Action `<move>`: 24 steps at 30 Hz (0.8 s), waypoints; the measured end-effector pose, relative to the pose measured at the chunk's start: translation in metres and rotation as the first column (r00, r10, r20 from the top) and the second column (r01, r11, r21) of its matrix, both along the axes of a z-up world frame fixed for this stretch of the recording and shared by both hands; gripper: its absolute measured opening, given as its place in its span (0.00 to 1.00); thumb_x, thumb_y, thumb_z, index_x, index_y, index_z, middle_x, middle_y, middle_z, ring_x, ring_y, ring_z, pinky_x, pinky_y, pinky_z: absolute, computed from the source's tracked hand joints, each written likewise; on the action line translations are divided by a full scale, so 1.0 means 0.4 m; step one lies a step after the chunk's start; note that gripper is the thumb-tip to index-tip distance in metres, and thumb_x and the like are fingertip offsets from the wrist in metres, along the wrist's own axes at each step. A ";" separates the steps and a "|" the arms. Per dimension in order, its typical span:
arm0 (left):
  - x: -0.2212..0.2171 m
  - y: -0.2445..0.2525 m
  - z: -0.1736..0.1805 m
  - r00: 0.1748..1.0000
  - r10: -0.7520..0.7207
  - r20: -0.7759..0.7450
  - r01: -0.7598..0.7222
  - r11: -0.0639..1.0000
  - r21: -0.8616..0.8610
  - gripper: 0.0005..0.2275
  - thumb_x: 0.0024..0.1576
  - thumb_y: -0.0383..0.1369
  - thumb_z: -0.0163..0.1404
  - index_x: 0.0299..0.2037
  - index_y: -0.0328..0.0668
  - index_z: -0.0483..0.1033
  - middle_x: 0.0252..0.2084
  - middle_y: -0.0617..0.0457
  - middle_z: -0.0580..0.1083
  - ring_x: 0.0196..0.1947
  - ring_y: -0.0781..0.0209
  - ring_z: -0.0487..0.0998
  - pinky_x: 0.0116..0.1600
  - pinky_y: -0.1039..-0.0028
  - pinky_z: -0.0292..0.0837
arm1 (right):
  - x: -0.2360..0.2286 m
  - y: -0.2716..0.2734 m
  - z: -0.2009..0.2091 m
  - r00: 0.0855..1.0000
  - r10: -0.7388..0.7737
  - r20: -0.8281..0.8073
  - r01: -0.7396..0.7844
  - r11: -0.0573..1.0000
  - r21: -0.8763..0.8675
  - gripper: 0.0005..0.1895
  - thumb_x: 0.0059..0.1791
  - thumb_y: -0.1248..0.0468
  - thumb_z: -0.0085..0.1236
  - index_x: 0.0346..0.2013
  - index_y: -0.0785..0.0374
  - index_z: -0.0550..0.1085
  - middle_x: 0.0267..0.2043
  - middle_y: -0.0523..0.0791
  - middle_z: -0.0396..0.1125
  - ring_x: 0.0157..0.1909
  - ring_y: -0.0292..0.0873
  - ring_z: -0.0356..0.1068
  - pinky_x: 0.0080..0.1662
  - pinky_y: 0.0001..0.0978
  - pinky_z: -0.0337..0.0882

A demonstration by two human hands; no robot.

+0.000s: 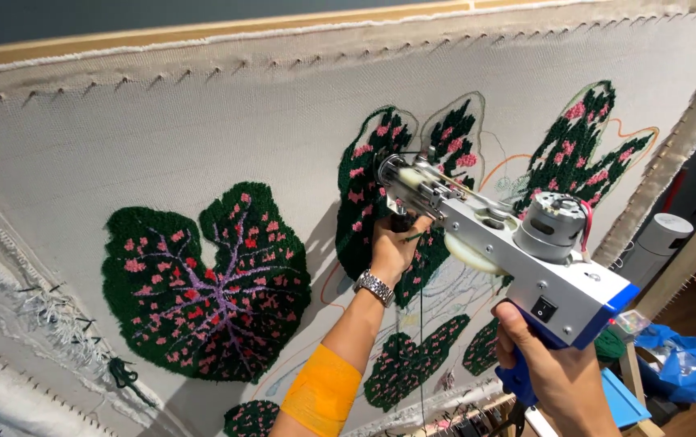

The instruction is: Use a tufting gun to create a pattern on a rug canvas.

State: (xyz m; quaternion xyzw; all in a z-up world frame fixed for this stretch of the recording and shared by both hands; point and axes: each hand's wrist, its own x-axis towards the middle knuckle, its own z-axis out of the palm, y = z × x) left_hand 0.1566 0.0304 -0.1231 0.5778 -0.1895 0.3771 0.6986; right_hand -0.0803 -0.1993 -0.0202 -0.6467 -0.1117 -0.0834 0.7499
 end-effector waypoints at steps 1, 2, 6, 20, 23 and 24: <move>-0.006 0.005 0.013 1.000 0.002 0.003 -0.002 1.000 0.002 0.05 0.56 0.23 0.57 0.40 0.31 0.78 0.39 0.56 0.78 0.37 0.72 0.76 0.40 0.79 0.73 | 0.007 0.002 -0.004 1.000 0.002 0.003 -0.002 1.000 0.002 0.12 0.48 0.65 0.62 0.38 0.70 0.70 0.23 0.47 0.64 0.21 0.41 0.63 0.24 0.35 0.64; -0.014 0.008 0.022 0.998 -0.050 -0.027 0.049 0.998 -0.035 0.06 0.56 0.25 0.58 0.39 0.31 0.77 0.38 0.54 0.79 0.37 0.69 0.77 0.42 0.76 0.75 | 0.011 0.003 -0.010 1.000 -0.002 -0.015 0.003 0.999 0.039 0.12 0.48 0.65 0.62 0.38 0.70 0.70 0.24 0.46 0.64 0.22 0.41 0.63 0.24 0.36 0.64; -0.145 0.000 0.158 0.950 0.134 -0.282 -0.111 0.989 0.095 0.12 0.50 0.34 0.63 0.39 0.33 0.81 0.39 0.55 0.81 0.36 0.66 0.80 0.44 0.71 0.74 | 0.009 0.004 -0.002 0.999 0.020 -0.044 -0.016 0.995 0.101 0.12 0.49 0.66 0.61 0.39 0.71 0.70 0.26 0.47 0.63 0.24 0.41 0.62 0.25 0.36 0.63; -0.100 -0.011 0.103 0.956 -0.096 -0.277 0.092 0.995 -0.026 0.12 0.58 0.33 0.59 0.48 0.34 0.80 0.40 0.53 0.81 0.32 0.69 0.73 0.37 0.77 0.69 | -0.002 -0.049 0.012 0.998 0.021 -0.060 -0.010 0.984 0.180 0.15 0.50 0.67 0.58 0.46 0.76 0.72 0.29 0.49 0.63 0.27 0.41 0.61 0.26 0.36 0.62; -0.200 -0.028 0.172 0.898 -0.243 -0.366 0.243 0.969 -0.049 0.12 0.58 0.33 0.59 0.49 0.35 0.79 0.37 0.54 0.79 0.25 0.70 0.72 0.27 0.79 0.62 | 0.009 -0.122 -0.038 0.995 0.084 -0.056 -0.073 0.982 0.175 0.17 0.53 0.66 0.57 0.50 0.79 0.72 0.28 0.49 0.61 0.28 0.42 0.60 0.27 0.37 0.62; -0.244 -0.036 0.202 0.849 -0.286 -0.445 0.304 0.952 -0.032 0.13 0.56 0.32 0.60 0.49 0.37 0.78 0.34 0.55 0.77 0.25 0.70 0.78 0.24 0.79 0.62 | 0.012 -0.151 -0.060 0.991 0.133 -0.027 -0.126 0.973 0.192 0.19 0.54 0.64 0.58 0.53 0.80 0.70 0.29 0.50 0.61 0.29 0.43 0.60 0.27 0.38 0.62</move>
